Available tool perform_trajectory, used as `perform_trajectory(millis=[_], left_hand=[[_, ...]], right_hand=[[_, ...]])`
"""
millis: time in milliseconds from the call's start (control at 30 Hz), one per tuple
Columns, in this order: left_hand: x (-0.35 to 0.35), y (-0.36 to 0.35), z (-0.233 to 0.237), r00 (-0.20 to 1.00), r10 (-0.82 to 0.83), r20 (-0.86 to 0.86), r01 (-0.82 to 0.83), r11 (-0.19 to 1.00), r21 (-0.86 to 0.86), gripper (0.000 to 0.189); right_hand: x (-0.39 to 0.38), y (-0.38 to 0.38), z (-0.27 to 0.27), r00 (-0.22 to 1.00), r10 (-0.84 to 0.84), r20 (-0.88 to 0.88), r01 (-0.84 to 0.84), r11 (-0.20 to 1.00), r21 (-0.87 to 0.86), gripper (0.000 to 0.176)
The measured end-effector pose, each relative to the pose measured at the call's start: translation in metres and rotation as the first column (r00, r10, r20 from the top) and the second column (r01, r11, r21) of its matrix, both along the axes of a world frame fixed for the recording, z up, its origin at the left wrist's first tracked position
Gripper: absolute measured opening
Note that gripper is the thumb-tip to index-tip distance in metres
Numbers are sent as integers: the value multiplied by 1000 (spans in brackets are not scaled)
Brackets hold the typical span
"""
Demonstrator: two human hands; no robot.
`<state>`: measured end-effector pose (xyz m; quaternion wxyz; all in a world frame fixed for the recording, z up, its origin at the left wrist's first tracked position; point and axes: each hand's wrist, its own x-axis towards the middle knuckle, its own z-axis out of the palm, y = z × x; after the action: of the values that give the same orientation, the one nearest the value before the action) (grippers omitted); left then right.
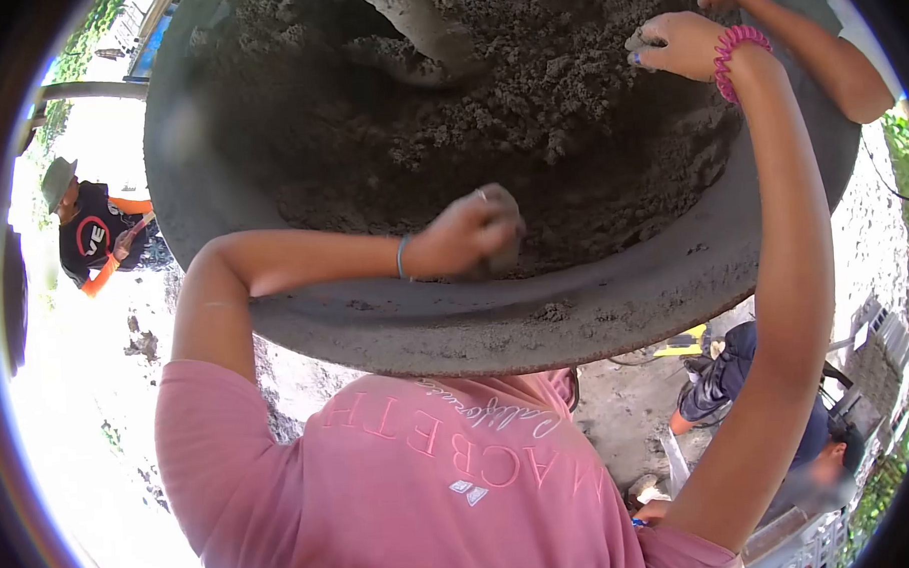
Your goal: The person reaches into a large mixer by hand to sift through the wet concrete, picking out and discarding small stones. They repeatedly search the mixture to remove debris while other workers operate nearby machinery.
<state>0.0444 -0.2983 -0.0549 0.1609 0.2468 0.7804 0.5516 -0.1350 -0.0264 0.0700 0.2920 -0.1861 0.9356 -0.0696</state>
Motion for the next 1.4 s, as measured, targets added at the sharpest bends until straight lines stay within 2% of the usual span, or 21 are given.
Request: perform_trajectory(millis=[33, 67, 100, 200, 333, 367, 467, 500, 600, 733, 767, 800, 867, 900, 967, 1000, 1067, 1133, 1267, 1300, 1400], left_hand=[[-20, -1, 13, 852, 72, 518, -114, 992, 49, 28], [-38, -3, 29, 459, 85, 884, -244, 969, 34, 31], [-50, -10, 33, 321, 12, 947, -280, 956, 83, 38], [-61, -32, 53, 414, -255, 874, -171, 921, 350, 40], [-52, -51, 100, 322, -275, 906, -240, 902, 359, 47], [-50, -60, 104, 293, -346, 891, -201, 889, 411, 40], [-44, -81, 99, 449, -406, 796, 82, 906, 416, 28], [-42, -83, 115, 517, -276, 810, 90, 959, 269, 26], [-44, -107, 131, 758, -155, 634, 9, 974, 228, 19], [-53, -141, 164, 866, 205, 457, -375, 870, 320, 16], [-57, -152, 169, 893, 294, 342, -393, 879, 270, 13], [-60, -164, 172, 900, 376, 219, -422, 878, 224, 11], [-64, -188, 177, 910, 406, 86, -415, 890, 186, 5], [-65, -200, 181, 908, 418, -15, -418, 908, -6, 5], [-65, -216, 186, 915, 404, -2, -390, 881, -268, 10], [-64, -222, 187, 915, 403, 11, -367, 844, -392, 13], [-64, -232, 187, 889, 425, -172, -441, 690, -574, 22], [-73, -243, 184, 849, 403, -342, -521, 527, -671, 24], [-91, -257, 161, 761, 331, -558, -649, 386, -656, 21], [-89, -250, 163, 840, 379, -388, -511, 310, -802, 26], [-86, -264, 126, 908, 244, -340, -409, 342, -846, 50]], right_hand=[[3, 4, -3, 997, 21, -73, -23, 999, -26, 39], [4, 8, -5, 987, 49, -155, -57, 997, -48, 38], [2, 8, -4, 967, 79, -243, -99, 993, -68, 39], [5, 3, 1, 962, 103, -254, -114, 993, -29, 41], [5, 2, 6, 988, 86, -126, -96, 992, -80, 43], [4, 5, 2, 987, 84, -139, -100, 989, -109, 45], [5, 4, 2, 994, 88, -59, -91, 994, -56, 48], [8, 0, 9, 997, 76, -31, -76, 997, -8, 50], [12, -4, 14, 999, 45, -2, -45, 998, -51, 50], [12, -1, 8, 997, 77, -27, -80, 992, -100, 47], [11, 0, 6, 990, 131, -60, -135, 988, -71, 46], [9, 2, 1, 988, 144, -56, -147, 988, -48, 47], [5, 3, -5, 983, 175, -49, -176, 984, -12, 47], [6, 3, -5, 987, 160, -26, -160, 987, -9, 47], [7, 0, -4, 990, 138, 18, -138, 990, -3, 47], [7, -2, -1, 991, 134, 26, -134, 991, -3, 47], [11, -6, 5, 991, 126, 42, -126, 992, -5, 46], [14, -6, 9, 996, 80, 38, -80, 997, -23, 46], [17, -8, 18, 999, 29, 17, -29, 1000, 5, 46], [19, -9, 21, 1000, 3, 16, -3, 1000, 2, 46], [15, -1, 22, 998, -53, 20, 54, 998, -36, 48]])
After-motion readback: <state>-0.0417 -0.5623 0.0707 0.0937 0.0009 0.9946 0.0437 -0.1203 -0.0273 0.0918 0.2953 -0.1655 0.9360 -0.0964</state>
